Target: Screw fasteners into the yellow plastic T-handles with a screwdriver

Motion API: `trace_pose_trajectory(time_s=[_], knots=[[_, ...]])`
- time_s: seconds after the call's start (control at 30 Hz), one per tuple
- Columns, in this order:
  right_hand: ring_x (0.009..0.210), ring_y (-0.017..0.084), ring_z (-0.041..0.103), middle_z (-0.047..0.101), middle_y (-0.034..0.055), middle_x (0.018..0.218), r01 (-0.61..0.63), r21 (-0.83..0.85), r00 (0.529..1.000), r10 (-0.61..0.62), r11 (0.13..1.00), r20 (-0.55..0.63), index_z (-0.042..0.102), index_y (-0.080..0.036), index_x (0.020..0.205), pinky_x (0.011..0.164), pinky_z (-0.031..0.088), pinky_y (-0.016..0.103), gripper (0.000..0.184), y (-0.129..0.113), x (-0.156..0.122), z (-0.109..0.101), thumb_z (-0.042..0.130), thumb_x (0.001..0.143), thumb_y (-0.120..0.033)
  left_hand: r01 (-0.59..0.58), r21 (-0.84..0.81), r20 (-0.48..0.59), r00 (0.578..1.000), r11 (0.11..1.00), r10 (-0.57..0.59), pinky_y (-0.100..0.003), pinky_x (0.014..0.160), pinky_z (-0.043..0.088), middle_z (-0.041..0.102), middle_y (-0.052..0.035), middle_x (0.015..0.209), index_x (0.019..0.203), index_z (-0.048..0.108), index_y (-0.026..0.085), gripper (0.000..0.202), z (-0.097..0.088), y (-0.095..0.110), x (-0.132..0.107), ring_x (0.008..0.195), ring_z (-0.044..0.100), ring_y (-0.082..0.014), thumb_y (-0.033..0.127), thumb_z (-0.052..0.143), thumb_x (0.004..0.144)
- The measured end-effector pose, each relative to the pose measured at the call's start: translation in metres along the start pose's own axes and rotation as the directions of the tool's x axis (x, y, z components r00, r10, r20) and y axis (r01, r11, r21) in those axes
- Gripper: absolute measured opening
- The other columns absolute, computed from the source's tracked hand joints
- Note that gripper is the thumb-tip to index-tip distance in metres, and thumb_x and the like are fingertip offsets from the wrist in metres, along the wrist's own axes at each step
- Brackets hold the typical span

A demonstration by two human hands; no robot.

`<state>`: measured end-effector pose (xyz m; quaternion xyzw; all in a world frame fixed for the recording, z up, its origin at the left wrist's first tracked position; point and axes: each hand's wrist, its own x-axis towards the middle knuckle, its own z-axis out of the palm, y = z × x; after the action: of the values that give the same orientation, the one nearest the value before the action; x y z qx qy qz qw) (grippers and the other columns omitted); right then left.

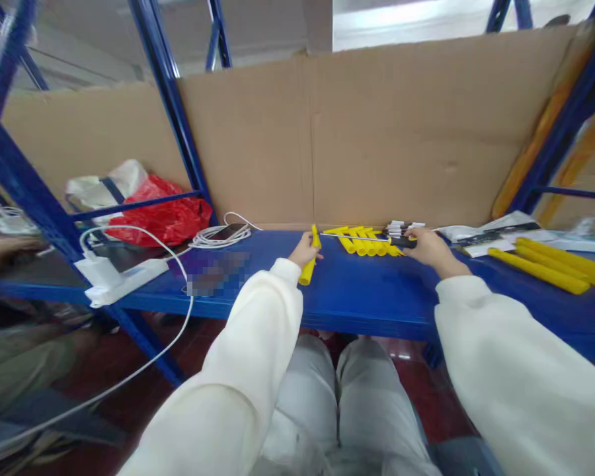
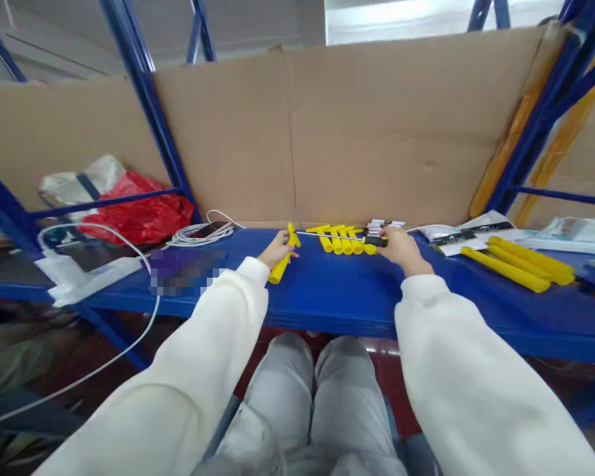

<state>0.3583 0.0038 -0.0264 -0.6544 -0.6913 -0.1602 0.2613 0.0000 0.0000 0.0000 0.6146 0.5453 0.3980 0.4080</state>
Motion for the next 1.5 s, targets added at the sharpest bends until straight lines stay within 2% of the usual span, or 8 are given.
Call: trace_pose_trajectory(time_s=[0.23,0.5,0.6,0.8,0.93,1.13,1.4,1.5], knots=[[0.111,0.037,0.076,0.082,0.0177,0.108,0.064,-0.072,0.998,-0.062,0.995,0.027,0.084,-0.018,0.100,0.101,0.060,0.045,0.021,-0.008,-0.005,-0.011,0.077,0.084,-0.031,-0.003,-0.006,-0.010,1.000,1.000,0.003,-0.016,0.051,0.048,0.066,-0.0132,0.150,0.158,0.043,0.024,0.064,-0.001,-0.004,0.007,0.071,0.073,-0.0072,0.002,0.057,0.100],[0.094,0.036,0.080,0.083,0.0154,0.097,-0.135,-0.150,0.982,0.152,0.979,0.108,0.081,-0.022,0.106,0.078,0.058,0.039,0.031,-0.027,-0.013,-0.025,0.080,0.087,-0.046,-0.011,0.003,0.011,1.000,1.000,0.011,-0.012,0.048,0.044,0.063,-0.0136,0.156,0.159,0.040,0.027,0.063,-0.001,-0.006,0.009,0.074,0.074,-0.0066,0.008,0.059,0.102],[0.095,0.035,0.080,0.084,0.0141,0.100,-0.105,-0.139,0.984,0.123,0.985,0.128,0.080,-0.022,0.110,0.077,0.057,0.037,0.032,-0.029,-0.012,-0.025,0.079,0.087,-0.044,-0.002,-0.002,-0.006,1.000,1.000,0.002,-0.012,0.047,0.043,0.064,-0.0141,0.155,0.160,0.039,0.025,0.063,-0.001,-0.006,0.009,0.071,0.072,-0.0057,0.006,0.056,0.103],[0.107,0.035,0.079,0.084,0.0172,0.116,-0.009,-0.058,0.994,0.016,0.998,0.112,0.079,-0.019,0.112,0.090,0.060,0.038,0.029,-0.028,-0.009,-0.022,0.074,0.086,-0.030,0.013,-0.013,-0.041,0.999,1.000,-0.013,-0.014,0.048,0.044,0.065,-0.0148,0.153,0.162,0.038,0.025,0.065,-0.002,-0.007,0.009,0.076,0.075,-0.0085,0.010,0.060,0.103],[0.103,0.035,0.079,0.083,0.0169,0.109,-0.016,-0.079,0.995,0.024,0.997,0.099,0.076,-0.020,0.105,0.086,0.060,0.038,0.023,-0.027,-0.009,-0.023,0.075,0.083,-0.029,0.014,-0.013,-0.030,0.999,1.000,-0.014,-0.013,0.046,0.042,0.063,-0.0151,0.156,0.161,0.039,0.024,0.063,-0.002,-0.004,0.007,0.074,0.074,-0.0071,0.005,0.054,0.103],[0.090,0.033,0.079,0.082,0.0140,0.097,-0.110,-0.103,0.984,0.123,0.989,0.128,0.070,-0.021,0.111,0.073,0.055,0.035,0.032,-0.029,-0.013,-0.025,0.079,0.082,-0.033,0.015,-0.014,-0.014,1.000,1.000,-0.015,-0.014,0.044,0.040,0.062,-0.0150,0.158,0.160,0.040,0.023,0.062,-0.001,0.000,0.002,0.071,0.073,-0.0059,0.002,0.051,0.103],[0.101,0.035,0.079,0.084,0.0149,0.106,-0.008,-0.033,0.995,0.011,0.999,0.096,0.077,-0.021,0.104,0.084,0.060,0.038,0.025,-0.023,-0.007,-0.017,0.074,0.082,-0.031,0.023,-0.010,-0.031,0.999,1.000,-0.024,-0.014,0.048,0.045,0.065,-0.0150,0.153,0.161,0.040,0.025,0.064,-0.002,-0.003,0.006,0.077,0.077,-0.0097,0.008,0.058,0.102],[0.101,0.036,0.079,0.083,0.0157,0.105,-0.031,-0.049,0.996,0.035,0.998,0.084,0.077,-0.021,0.103,0.086,0.060,0.039,0.025,-0.024,-0.008,-0.019,0.076,0.080,-0.031,0.014,-0.001,-0.022,1.000,1.000,-0.014,-0.014,0.048,0.045,0.065,-0.0146,0.154,0.160,0.040,0.025,0.063,-0.002,-0.003,0.006,0.078,0.077,-0.0095,0.008,0.059,0.102]])
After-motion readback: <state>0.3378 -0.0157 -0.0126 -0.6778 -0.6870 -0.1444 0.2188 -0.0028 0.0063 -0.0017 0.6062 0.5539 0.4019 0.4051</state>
